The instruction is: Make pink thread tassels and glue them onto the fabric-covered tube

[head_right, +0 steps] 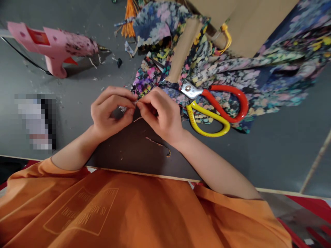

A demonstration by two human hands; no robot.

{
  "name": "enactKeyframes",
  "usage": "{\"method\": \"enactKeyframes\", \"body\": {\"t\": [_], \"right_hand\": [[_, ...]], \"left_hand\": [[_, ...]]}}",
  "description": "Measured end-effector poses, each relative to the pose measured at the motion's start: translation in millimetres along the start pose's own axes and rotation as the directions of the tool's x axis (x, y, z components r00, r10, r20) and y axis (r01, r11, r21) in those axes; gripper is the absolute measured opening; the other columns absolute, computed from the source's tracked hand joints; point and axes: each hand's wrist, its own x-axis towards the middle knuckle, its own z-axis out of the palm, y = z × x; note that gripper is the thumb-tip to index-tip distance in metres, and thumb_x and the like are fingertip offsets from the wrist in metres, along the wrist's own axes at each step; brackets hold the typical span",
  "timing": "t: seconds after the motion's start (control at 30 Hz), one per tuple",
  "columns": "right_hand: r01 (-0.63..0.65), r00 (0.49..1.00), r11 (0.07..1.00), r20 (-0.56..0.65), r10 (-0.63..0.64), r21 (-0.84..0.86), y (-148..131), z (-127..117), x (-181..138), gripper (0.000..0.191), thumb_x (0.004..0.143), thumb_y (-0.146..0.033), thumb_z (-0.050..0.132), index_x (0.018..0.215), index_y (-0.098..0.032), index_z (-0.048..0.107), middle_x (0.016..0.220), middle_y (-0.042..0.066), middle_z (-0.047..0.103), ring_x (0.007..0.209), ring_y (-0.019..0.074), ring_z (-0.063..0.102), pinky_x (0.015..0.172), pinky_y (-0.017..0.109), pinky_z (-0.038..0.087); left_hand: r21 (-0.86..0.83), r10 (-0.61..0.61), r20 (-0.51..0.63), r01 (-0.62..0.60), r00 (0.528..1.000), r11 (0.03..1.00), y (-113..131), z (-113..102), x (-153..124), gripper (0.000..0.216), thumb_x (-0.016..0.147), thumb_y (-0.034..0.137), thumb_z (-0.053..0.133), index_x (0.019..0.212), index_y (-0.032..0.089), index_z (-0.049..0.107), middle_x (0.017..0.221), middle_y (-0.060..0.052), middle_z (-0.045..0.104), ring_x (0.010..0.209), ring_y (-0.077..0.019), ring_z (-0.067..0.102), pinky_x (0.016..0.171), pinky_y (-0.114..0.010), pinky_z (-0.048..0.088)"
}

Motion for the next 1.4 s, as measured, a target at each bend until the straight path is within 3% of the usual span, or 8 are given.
{"method": "enactKeyframes", "body": {"t": [0.23,0.37,0.5,0.7,0.87,1.0,1.13,1.4], "right_hand": [[0.000,1.000,1.000,0.013,0.000,0.028,-0.1,1.9,-0.1,0.015,0.091,-0.018,0.057,0.080,-0.022,0.049,0.067,-0.004,0.052,0.058,0.0091,0.051,0.051,0.025,0.044],[-0.019,1.000,0.999,0.003,0.019,0.032,0.2,2.5,-0.5,0.014,0.092,-0.019,0.057,0.080,-0.022,0.049,0.067,-0.004,0.051,0.056,0.0086,0.050,0.050,0.024,0.042],[-0.038,0.999,0.999,-0.007,0.038,0.034,0.1,2.6,-0.8,0.015,0.092,-0.021,0.056,0.079,-0.022,0.049,0.066,-0.005,0.051,0.056,0.0078,0.049,0.049,0.024,0.040],[-0.050,0.999,0.998,-0.010,0.050,0.038,-0.5,3.8,-1.1,0.017,0.092,-0.021,0.055,0.076,-0.021,0.048,0.065,-0.005,0.051,0.055,0.0065,0.049,0.050,0.022,0.040],[-0.070,0.998,0.996,-0.006,0.070,0.062,-1.3,4.0,-1.1,0.019,0.092,-0.023,0.056,0.075,-0.021,0.048,0.064,-0.005,0.049,0.054,0.0061,0.047,0.050,0.022,0.040],[-0.100,0.995,0.992,0.035,0.098,0.071,-0.6,3.2,-1.9,0.006,0.092,-0.029,0.056,0.088,-0.024,0.056,0.071,-0.003,0.059,0.054,0.0074,0.052,0.049,0.023,0.044],[-0.090,0.993,0.995,0.077,0.087,0.036,0.3,2.5,-2.5,0.015,0.093,-0.028,0.054,0.107,-0.028,0.059,0.087,0.000,0.069,0.058,0.0094,0.059,0.052,0.026,0.051],[0.003,1.000,0.999,-0.021,-0.002,0.049,3.0,4.2,-1.3,0.013,0.088,-0.015,0.059,0.096,-0.025,0.063,0.081,0.000,0.069,0.068,0.0128,0.063,0.058,0.028,0.052]], "left_hand": [[-0.052,-0.012,0.008,0.012,1.000,0.999,1.9,1.5,0.6,0.011,0.086,0.012,0.059,0.092,0.021,0.056,0.092,-0.002,0.068,0.084,-0.0117,0.069,0.076,-0.026,0.060],[-0.180,-0.125,0.023,0.127,0.992,0.975,4.0,1.1,-3.5,0.007,0.092,0.020,0.053,0.098,0.024,0.054,0.094,-0.002,0.067,0.089,-0.0132,0.070,0.080,-0.029,0.061],[-0.291,-0.251,0.078,0.263,0.965,0.920,2.4,2.8,-12.1,0.017,0.096,0.030,0.047,0.112,0.027,0.049,0.104,-0.004,0.066,0.099,-0.0163,0.069,0.085,-0.035,0.062],[-0.232,-0.222,0.028,0.222,0.975,0.947,-2.4,9.6,-13.8,0.027,0.088,0.023,0.059,0.113,0.028,0.048,0.099,-0.002,0.064,0.092,-0.0151,0.069,0.082,-0.033,0.061],[-0.159,-0.142,-0.014,0.138,0.990,0.978,-0.7,9.1,-7.8,0.022,0.089,0.020,0.059,0.108,0.029,0.053,0.092,0.001,0.065,0.088,-0.0137,0.070,0.075,-0.029,0.062],[-0.199,-0.240,-0.033,0.229,0.970,0.953,1.6,7.6,-6.3,0.018,0.091,0.025,0.060,0.108,0.029,0.054,0.092,0.001,0.065,0.085,-0.0125,0.071,0.075,-0.028,0.063],[-0.267,-0.334,-0.028,0.315,0.942,0.911,1.1,7.2,-5.0,0.018,0.090,0.033,0.064,0.104,0.028,0.054,0.095,0.000,0.065,0.086,-0.0116,0.071,0.077,-0.026,0.063],[-0.275,-0.360,0.025,0.353,0.932,0.894,3.3,6.2,-3.7,0.008,0.090,0.026,0.063,0.098,0.025,0.061,0.092,0.001,0.069,0.085,-0.0112,0.070,0.074,-0.026,0.061]]}}
